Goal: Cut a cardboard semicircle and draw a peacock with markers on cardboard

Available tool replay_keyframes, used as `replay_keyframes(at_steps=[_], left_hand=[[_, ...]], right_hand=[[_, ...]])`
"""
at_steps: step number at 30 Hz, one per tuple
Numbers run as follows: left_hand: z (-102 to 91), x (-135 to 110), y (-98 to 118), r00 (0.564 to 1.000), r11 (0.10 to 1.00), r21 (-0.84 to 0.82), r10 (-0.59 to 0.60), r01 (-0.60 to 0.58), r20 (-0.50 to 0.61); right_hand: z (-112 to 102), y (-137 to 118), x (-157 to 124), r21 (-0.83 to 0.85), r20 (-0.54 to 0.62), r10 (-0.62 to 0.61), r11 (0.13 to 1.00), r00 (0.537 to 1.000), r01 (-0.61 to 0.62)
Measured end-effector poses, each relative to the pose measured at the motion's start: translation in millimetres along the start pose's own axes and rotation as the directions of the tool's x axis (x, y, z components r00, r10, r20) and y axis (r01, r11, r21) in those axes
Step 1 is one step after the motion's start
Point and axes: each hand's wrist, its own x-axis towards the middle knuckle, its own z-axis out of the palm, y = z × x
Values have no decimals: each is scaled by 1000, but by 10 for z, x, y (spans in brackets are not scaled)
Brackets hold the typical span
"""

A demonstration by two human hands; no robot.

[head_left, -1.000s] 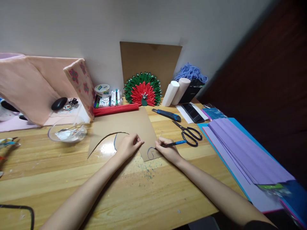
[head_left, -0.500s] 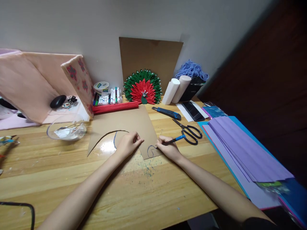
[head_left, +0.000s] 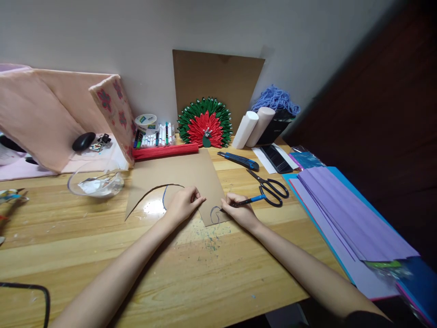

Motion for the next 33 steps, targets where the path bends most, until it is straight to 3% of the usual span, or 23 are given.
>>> replay_keyframes(at_steps=[21,29,33], left_hand=[[1,8,-4,1000,1000,1,21,-21,-12],[2,4,-4,1000,1000,-10,16,-16,-3],[5,4,-7,1000,1000,-9,18,-18,-17]], right_hand=[[-8,-38,-27,-19,-11,-42,999,999,41],[-13,-60,-43,-82,83,-98,991,992,104],[-14,-61,-49,-82,32,-96,992,995,98]])
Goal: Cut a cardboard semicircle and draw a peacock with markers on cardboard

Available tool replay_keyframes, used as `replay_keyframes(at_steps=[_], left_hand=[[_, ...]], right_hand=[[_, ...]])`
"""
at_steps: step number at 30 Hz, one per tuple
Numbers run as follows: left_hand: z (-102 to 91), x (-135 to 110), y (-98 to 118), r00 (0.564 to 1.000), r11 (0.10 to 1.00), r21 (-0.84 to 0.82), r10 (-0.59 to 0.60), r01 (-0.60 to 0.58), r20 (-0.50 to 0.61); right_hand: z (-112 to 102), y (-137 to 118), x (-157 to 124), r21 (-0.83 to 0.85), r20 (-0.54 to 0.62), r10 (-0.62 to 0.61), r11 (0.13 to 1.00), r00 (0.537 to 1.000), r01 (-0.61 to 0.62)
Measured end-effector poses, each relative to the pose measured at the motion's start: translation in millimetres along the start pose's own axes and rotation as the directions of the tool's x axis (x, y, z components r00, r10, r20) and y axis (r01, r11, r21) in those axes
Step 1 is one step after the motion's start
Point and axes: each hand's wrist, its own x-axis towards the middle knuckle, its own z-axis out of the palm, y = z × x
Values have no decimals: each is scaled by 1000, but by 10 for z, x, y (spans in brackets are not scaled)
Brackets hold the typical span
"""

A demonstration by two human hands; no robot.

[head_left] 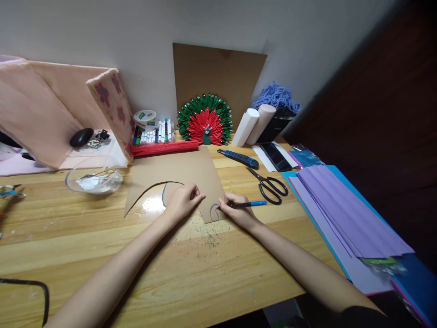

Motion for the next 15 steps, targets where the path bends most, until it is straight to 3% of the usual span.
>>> replay_keyframes(at_steps=[11,15], left_hand=[[5,-4,-14,1000,1000,-25,12,-12,-2],[8,-3,-18,1000,1000,-26,9,-9,-6]], right_hand=[[11,22,-3,-16,64,-84,996,994,85],[14,25,-5,-18,1,-47,999,999,47]])
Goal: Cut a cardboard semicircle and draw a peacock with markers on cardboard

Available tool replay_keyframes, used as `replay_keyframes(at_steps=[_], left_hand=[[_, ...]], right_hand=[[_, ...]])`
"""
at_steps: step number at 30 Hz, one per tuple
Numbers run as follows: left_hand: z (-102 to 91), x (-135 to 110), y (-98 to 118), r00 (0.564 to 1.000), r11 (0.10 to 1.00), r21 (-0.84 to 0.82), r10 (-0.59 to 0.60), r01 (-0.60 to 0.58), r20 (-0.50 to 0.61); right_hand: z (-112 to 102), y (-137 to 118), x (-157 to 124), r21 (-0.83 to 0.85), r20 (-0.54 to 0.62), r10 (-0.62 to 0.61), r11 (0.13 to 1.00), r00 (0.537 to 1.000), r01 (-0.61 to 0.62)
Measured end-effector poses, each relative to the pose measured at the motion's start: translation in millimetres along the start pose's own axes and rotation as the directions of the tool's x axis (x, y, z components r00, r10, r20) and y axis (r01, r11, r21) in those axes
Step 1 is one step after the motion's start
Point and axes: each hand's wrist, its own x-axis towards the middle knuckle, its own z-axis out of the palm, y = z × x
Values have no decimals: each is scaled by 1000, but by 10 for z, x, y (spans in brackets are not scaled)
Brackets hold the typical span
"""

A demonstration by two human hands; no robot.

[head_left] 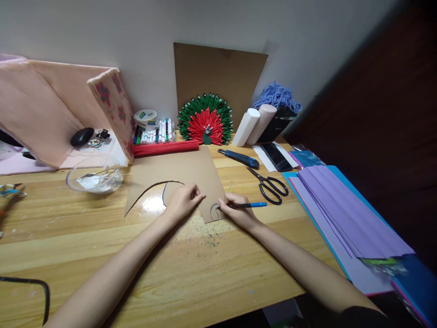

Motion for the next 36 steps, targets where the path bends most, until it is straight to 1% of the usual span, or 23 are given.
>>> replay_keyframes(at_steps=[2,8,12,24,26,28,30,32,33,34,36], left_hand=[[-1,0,0,1000,1000,-2,-4,4,-2],[-4,0,4,1000,1000,-14,0,0,-3],[-6,0,8,1000,1000,-9,0,0,-2],[0,7,8,1000,1000,19,-13,13,4],[0,5,5,1000,1000,22,-15,15,6],[-2,4,4,1000,1000,24,-17,17,10],[-4,4,5,1000,999,26,-20,19,12],[-4,3,5,1000,1000,24,-21,20,13],[-3,3,5,1000,1000,23,-22,21,14],[-2,2,6,1000,1000,22,-22,22,15],[-2,2,10,1000,1000,22,-19,19,16]], right_hand=[[0,-1,2,-1,-14,16,1000,1000,-16],[-3,-6,9,5,52,-28,1000,998,28],[-2,1,9,-1,69,-36,999,997,36],[4,33,2,62,126,30,997,992,-38],[6,55,-7,100,147,39,994,988,-54],[2,81,-5,187,107,70,978,992,-89],[-9,101,18,308,-7,131,943,991,-122],[-22,105,57,399,-129,186,909,974,-121],[-26,99,76,421,-159,197,900,967,-114],[-28,87,92,431,-167,199,895,966,-110],[-24,53,104,424,-128,186,898,974,-116]])
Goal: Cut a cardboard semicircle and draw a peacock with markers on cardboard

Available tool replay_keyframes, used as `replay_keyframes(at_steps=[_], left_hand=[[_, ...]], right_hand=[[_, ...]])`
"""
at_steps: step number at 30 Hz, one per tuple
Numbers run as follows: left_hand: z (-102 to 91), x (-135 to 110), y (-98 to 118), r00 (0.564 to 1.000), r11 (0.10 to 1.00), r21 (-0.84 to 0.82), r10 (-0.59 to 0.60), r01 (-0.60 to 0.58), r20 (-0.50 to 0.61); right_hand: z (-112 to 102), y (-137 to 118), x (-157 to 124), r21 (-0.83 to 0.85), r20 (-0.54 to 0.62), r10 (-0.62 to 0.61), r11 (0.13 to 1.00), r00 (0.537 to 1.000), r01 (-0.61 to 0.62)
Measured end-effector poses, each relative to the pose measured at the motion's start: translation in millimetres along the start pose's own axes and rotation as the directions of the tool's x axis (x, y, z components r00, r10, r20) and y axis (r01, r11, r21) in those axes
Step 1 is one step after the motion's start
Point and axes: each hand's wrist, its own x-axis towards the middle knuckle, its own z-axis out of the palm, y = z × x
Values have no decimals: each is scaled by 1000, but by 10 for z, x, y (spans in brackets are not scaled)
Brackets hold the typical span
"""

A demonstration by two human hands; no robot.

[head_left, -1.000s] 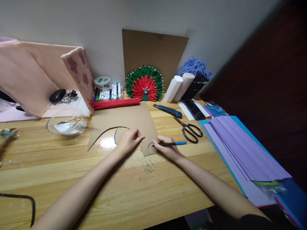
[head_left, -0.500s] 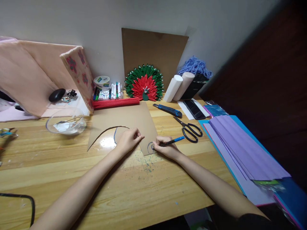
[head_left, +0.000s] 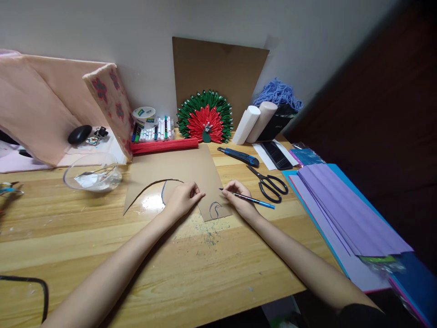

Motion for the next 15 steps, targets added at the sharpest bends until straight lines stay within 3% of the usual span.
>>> replay_keyframes(at_steps=[5,10,15], left_hand=[[-16,-1,24,1000,1000,-5,-1,1,0],[-17,3,26,1000,1000,-16,3,-3,-7],[-13,2,19,1000,1000,-16,8,-8,-6]], right_hand=[[48,-42,-79,-97,181,76,993,980,-59],[42,0,-82,-180,140,27,984,990,-1],[44,16,-77,-156,156,65,987,986,-40]])
